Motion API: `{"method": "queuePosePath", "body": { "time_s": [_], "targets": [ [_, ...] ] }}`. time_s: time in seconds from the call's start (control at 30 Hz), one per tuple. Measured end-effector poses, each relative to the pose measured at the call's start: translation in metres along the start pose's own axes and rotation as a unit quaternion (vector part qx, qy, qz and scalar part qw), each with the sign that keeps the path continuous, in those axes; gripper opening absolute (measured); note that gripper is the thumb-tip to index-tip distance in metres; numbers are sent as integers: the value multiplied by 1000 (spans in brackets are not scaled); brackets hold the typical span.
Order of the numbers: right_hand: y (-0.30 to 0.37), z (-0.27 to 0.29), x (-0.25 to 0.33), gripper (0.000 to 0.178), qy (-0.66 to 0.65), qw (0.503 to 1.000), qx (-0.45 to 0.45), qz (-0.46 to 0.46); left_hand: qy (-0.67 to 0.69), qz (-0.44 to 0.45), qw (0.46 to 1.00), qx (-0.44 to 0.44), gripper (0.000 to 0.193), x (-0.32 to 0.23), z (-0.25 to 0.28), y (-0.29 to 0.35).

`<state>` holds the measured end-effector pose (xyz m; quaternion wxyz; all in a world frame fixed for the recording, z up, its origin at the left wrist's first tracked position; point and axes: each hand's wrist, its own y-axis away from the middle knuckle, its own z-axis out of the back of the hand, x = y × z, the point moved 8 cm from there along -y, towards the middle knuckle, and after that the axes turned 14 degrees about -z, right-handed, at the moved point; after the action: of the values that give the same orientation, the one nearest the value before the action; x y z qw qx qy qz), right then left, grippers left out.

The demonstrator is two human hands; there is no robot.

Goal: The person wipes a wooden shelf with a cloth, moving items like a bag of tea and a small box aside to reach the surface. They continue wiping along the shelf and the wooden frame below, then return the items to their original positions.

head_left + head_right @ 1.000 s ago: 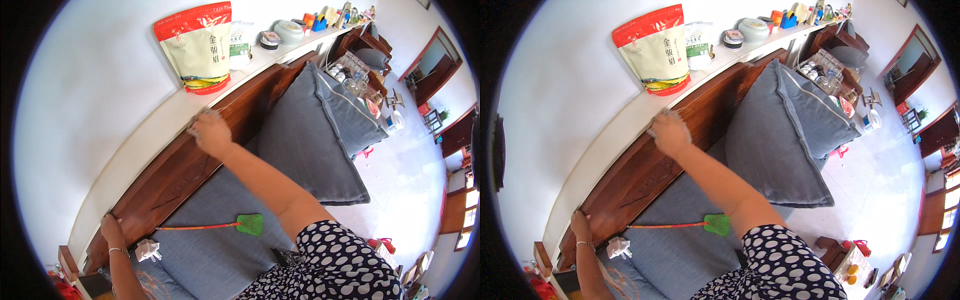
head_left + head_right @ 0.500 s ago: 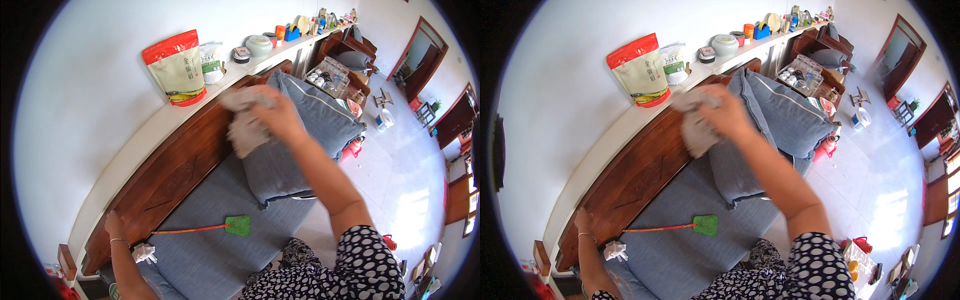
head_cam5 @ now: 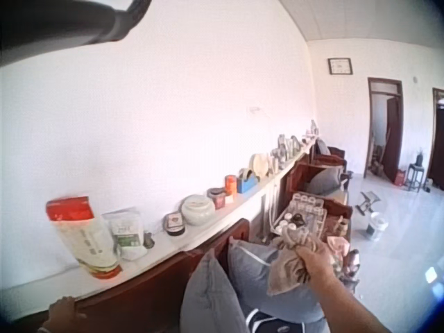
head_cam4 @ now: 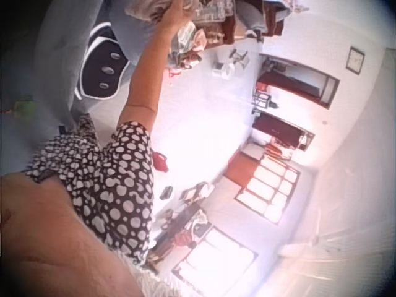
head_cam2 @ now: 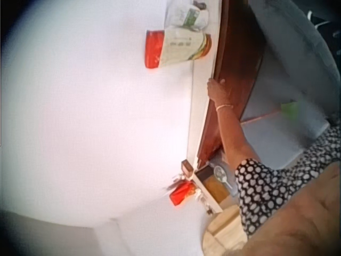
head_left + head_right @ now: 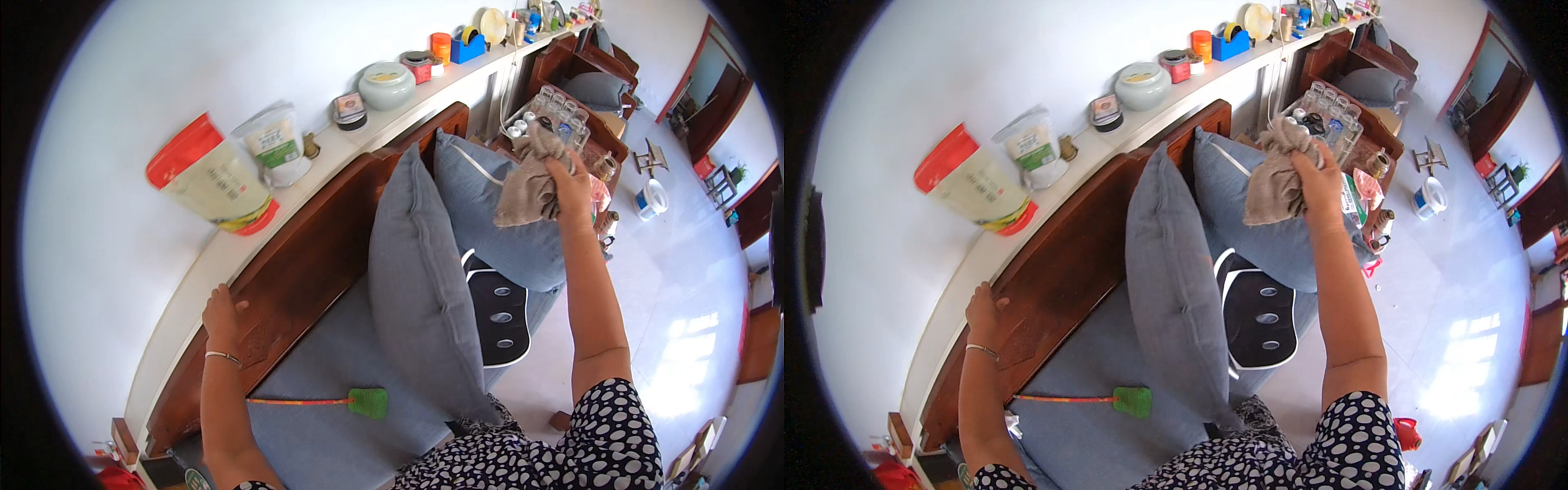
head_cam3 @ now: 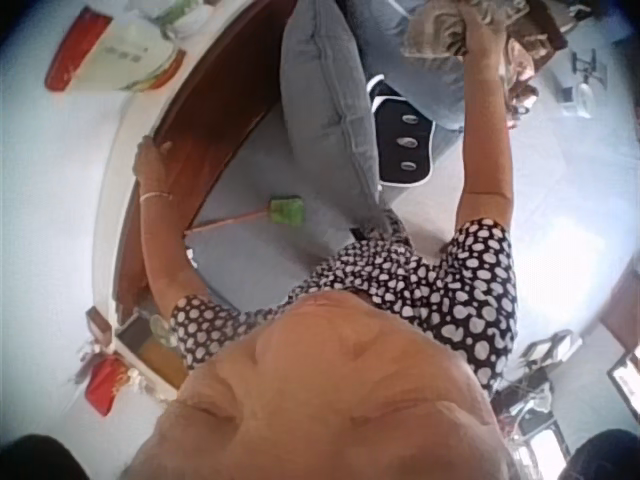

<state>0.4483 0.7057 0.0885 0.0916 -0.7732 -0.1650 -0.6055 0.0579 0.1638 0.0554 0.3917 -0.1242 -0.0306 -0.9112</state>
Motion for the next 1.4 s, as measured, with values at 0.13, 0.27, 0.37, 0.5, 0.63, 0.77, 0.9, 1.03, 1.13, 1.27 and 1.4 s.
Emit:
{"method": "queuePosePath", "body": {
  "time_s": [0.13, 0.27, 0.37, 0.5, 0.63, 0.77, 0.9, 1.03, 1.13, 1.27, 1.4],
  "targets": [
    [-53, -21, -30, 32, 139, 990, 3, 7, -62, 40, 995, 61, 37, -6, -26, -32],
    [-100, -89, -41, 33, 271, 945, 98, 153, -103, 15, 989, 105, 35, -9, -46, -43],
    [-117, -159, -59, 33, 263, 908, 191, 265, -119, 8, 982, 144, 34, -9, -51, -47],
    [-105, -254, -104, 34, 297, 831, 324, 340, -124, 10, 974, 191, 33, -2, -55, -48],
    [-89, -282, -151, 32, 293, 820, 323, 371, -125, 22, 972, 197, 33, -7, -55, -50],
    [-103, -271, -160, 35, 348, 809, 279, 382, -131, 31, 968, 210, 32, -10, -50, -51],
    [-127, -256, -166, 25, 470, 761, 232, 382, -137, 30, 973, 181, 33, -9, -48, -48],
    [-141, -260, -173, 14, 567, 714, 194, 361, -133, 25, 974, 183, 31, -8, -50, -48],
    [-161, -252, -173, 14, 600, 715, 145, 327, -129, 25, 975, 181, 32, -5, -53, -45],
    [-212, -224, -168, 18, 593, 751, 61, 284, -127, 32, 975, 181, 33, 1, -59, -45],
    [-244, -197, -165, 28, 547, 807, 31, 222, -123, 33, 974, 187, 32, 2, -58, -40]
  ]
}}
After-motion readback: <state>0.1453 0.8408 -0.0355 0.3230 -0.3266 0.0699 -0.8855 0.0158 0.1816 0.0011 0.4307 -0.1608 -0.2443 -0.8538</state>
